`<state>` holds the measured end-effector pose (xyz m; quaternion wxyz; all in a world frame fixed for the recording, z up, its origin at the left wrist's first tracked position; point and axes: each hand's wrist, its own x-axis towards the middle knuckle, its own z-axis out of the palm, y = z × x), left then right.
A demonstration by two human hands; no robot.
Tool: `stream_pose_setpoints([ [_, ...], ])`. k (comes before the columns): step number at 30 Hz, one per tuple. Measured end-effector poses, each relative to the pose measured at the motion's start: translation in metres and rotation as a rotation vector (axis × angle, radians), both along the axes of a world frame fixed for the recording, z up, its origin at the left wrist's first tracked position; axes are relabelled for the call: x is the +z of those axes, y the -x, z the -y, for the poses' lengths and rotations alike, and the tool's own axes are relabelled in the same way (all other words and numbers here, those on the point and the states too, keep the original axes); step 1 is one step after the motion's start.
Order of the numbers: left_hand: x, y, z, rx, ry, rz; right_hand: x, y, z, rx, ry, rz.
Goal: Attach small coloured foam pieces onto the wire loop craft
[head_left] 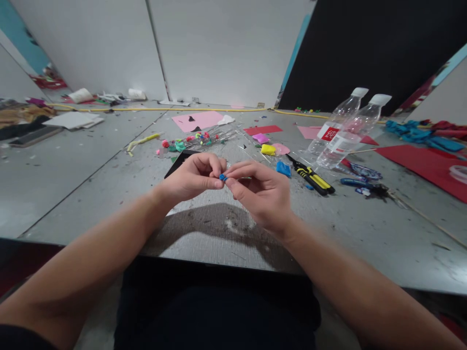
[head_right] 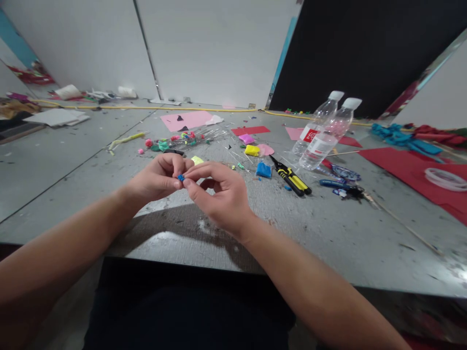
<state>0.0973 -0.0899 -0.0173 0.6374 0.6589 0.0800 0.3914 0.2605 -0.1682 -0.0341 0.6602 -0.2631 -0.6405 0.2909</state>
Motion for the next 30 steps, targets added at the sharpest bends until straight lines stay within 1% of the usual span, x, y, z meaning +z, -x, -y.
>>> stream_pose_setpoints([
  [9,-0.0025,0.0007,-0.0010,-0.005,0.020,0.009,0.0005,0.0006,-0.0001,-0.001,0.004,-0.025],
  [16,-0.0024,-0.0008,0.0005,0.007,0.010,0.021,-0.0024,0.0007,-0.0030,0.040,0.007,-0.069],
  [20,-0.0017,-0.0014,0.0011,0.000,0.022,0.017,-0.0020,0.0002,-0.0036,0.037,0.007,-0.049],
  [26,-0.0010,-0.0016,0.0012,0.011,-0.007,0.003,-0.0031,0.0000,-0.0048,0.079,0.025,-0.049],
  [30,-0.0019,-0.0010,0.0009,-0.012,0.007,0.004,-0.0029,0.0009,-0.0053,0.067,0.022,-0.051],
])
